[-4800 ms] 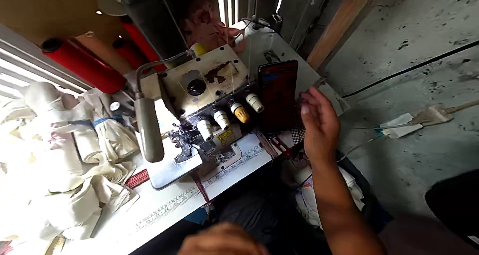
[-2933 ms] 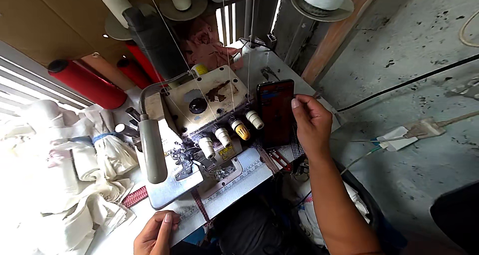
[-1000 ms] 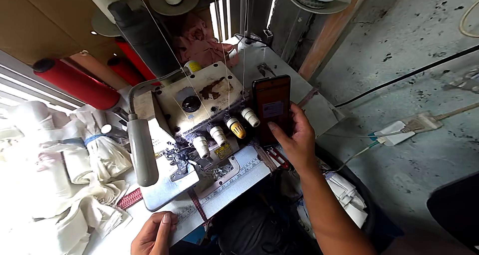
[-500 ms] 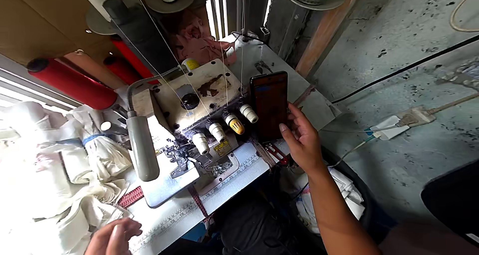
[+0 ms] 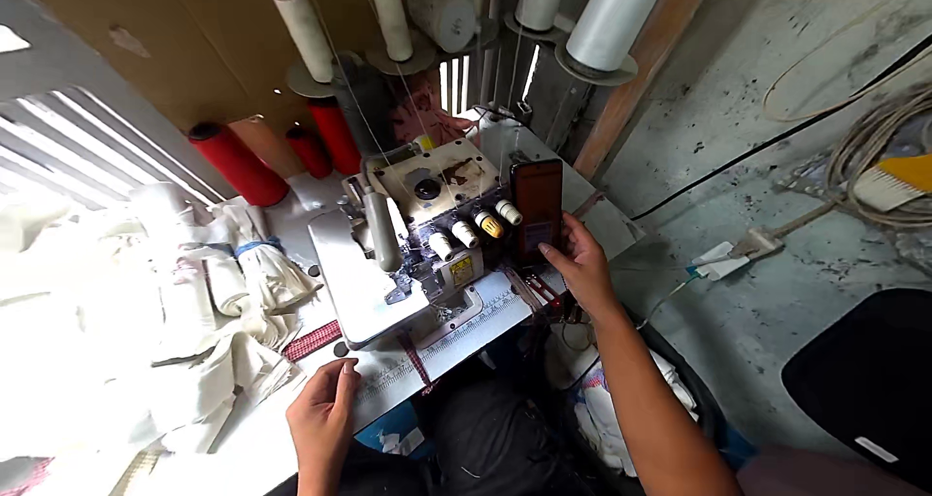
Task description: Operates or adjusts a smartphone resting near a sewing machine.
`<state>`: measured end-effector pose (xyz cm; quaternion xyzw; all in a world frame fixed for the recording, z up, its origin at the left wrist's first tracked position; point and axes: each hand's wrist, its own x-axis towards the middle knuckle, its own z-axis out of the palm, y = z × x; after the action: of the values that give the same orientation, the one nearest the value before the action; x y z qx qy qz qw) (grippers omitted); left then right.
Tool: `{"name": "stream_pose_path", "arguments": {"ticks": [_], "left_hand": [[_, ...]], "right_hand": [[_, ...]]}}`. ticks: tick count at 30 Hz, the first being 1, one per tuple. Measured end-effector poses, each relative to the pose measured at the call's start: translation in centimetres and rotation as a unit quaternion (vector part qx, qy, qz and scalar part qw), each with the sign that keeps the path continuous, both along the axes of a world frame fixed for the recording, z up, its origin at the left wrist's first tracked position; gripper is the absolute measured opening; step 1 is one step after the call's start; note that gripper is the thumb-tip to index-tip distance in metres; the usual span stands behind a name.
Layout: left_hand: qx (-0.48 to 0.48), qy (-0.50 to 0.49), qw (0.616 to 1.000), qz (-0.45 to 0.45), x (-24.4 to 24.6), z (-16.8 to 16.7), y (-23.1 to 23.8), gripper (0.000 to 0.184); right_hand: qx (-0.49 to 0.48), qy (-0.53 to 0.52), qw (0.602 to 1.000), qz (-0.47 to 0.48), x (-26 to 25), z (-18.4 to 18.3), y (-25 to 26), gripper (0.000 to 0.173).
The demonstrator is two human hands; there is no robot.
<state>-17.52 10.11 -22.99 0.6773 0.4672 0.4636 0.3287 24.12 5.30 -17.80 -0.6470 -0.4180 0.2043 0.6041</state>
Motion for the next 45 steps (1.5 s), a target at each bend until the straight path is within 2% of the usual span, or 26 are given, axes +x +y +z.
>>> {"name": "stream_pose_path", "arguments": {"ticks": [6, 20, 24, 28, 31, 34, 37, 40, 45], "left_hand": [[0.004, -0.004, 1.000, -0.003, -0.2, -0.2, -0.1, 0.023], [0.013, 0.061, 0.998, 0.006, 0.4, -0.3, 0.1, 0.025], [0.020, 0.098, 0.995, 0.011, 0.5, -0.3, 0.2, 0.026], [0.024, 0.105, 0.994, 0.017, 0.7, -0.1, 0.2, 0.026], [0.019, 0.111, 0.993, 0.022, 0.9, 0.2, 0.0, 0.026], [0.019, 0.112, 0.993, 0.028, 0.9, 0.2, 0.1, 0.025], [0.016, 0.126, 0.991, 0.031, 0.8, 0.1, 0.3, 0.024], [0.010, 0.128, 0.991, 0.034, 0.9, 0.0, 0.0, 0.024], [0.010, 0.127, 0.991, 0.035, 0.8, 0.0, -0.1, 0.023]], "right_hand": [[-0.012, -0.017, 1.000, -0.014, -0.2, -0.1, 0.3, 0.061], [-0.030, -0.044, 0.997, -0.047, 1.8, -2.0, -4.4, 0.046], [-0.003, -0.146, 0.985, -0.093, 1.1, -2.2, -4.4, 0.039], [0.017, -0.291, 0.948, -0.131, -1.2, -1.5, -3.2, 0.029], [0.037, -0.334, 0.934, -0.124, -1.9, -1.3, -1.9, 0.027], [0.059, -0.288, 0.948, -0.123, -0.8, 0.0, -0.8, 0.034], [0.065, -0.114, 0.988, -0.086, 0.9, 1.5, 0.8, 0.039], [0.078, 0.028, 0.997, -0.013, 2.3, 2.3, 2.2, 0.037], [0.096, -0.010, 0.995, -0.012, 2.6, 3.3, 3.4, 0.028]]}}
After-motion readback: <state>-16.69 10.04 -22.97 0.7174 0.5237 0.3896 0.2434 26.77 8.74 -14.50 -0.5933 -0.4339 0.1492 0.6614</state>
